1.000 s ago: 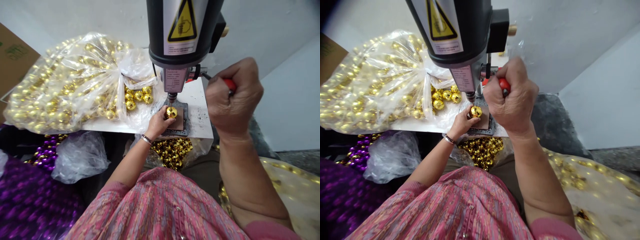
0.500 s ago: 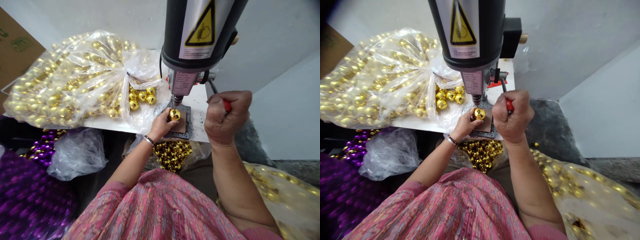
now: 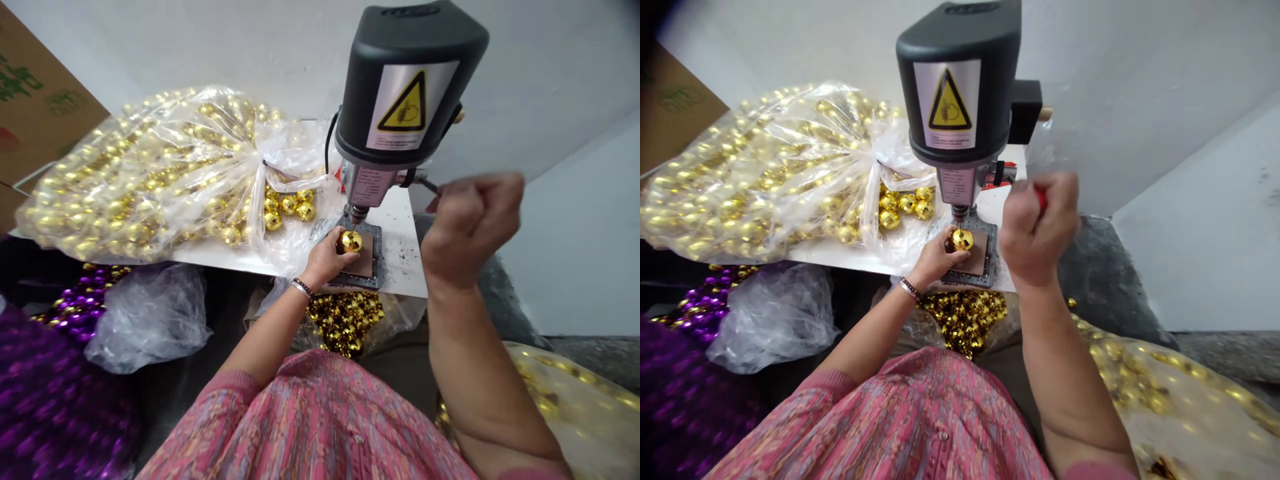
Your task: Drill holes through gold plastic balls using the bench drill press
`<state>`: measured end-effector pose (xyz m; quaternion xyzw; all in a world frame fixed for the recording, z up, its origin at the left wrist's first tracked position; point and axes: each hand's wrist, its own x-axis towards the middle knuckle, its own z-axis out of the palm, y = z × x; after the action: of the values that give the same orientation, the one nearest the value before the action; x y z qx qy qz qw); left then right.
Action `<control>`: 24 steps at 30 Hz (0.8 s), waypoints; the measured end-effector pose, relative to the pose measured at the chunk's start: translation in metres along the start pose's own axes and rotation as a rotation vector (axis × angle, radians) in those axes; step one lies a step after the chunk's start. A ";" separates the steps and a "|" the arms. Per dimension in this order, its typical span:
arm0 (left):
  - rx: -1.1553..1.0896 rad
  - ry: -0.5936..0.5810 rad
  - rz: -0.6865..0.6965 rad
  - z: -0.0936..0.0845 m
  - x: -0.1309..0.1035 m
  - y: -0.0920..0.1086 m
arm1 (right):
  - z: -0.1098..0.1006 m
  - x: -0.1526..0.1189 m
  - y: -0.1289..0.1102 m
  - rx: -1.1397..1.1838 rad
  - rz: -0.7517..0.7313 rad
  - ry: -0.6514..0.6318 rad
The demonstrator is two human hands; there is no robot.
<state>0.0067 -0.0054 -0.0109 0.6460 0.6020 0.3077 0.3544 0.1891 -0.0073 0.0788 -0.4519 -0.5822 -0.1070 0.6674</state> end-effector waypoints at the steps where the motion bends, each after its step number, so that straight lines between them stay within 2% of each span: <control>1: -0.019 0.022 -0.006 -0.002 -0.002 0.000 | 0.000 0.015 -0.003 0.027 0.066 -0.052; 3: -0.051 0.050 -0.009 -0.009 -0.013 0.000 | 0.003 0.041 -0.007 0.082 0.193 -0.159; 5: -0.052 -0.019 0.010 -0.021 -0.031 -0.002 | 0.006 0.056 -0.009 0.109 0.279 -0.197; 9: 0.012 -0.479 0.085 -0.039 -0.075 -0.019 | 0.016 0.054 -0.012 0.140 0.313 -0.107; 10: 0.045 -0.550 0.095 -0.040 -0.083 -0.024 | 0.017 0.050 -0.012 0.150 0.317 -0.061; 12: 0.125 -0.574 0.089 -0.040 -0.095 -0.035 | 0.019 0.044 -0.012 0.170 0.313 -0.012; 16: 0.149 -0.463 0.059 -0.045 -0.093 -0.043 | 0.015 0.039 -0.013 0.193 0.247 -0.064; 18: 0.107 -0.317 0.046 -0.054 -0.076 -0.039 | 0.012 0.038 -0.014 0.193 0.224 -0.082; 20: 0.076 -0.083 0.009 -0.065 -0.046 -0.032 | 0.011 0.035 -0.015 0.192 0.212 -0.080; 22: 0.070 0.141 -0.051 -0.075 -0.005 -0.025 | 0.010 0.033 -0.018 0.194 0.211 -0.067; 24: 0.138 0.252 -0.133 -0.082 0.037 -0.020 | 0.009 0.031 -0.020 0.183 0.219 -0.071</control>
<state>-0.0689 0.0391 0.0170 0.5839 0.7027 0.3203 0.2504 0.1787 -0.0006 0.1147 -0.4537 -0.5598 0.0359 0.6925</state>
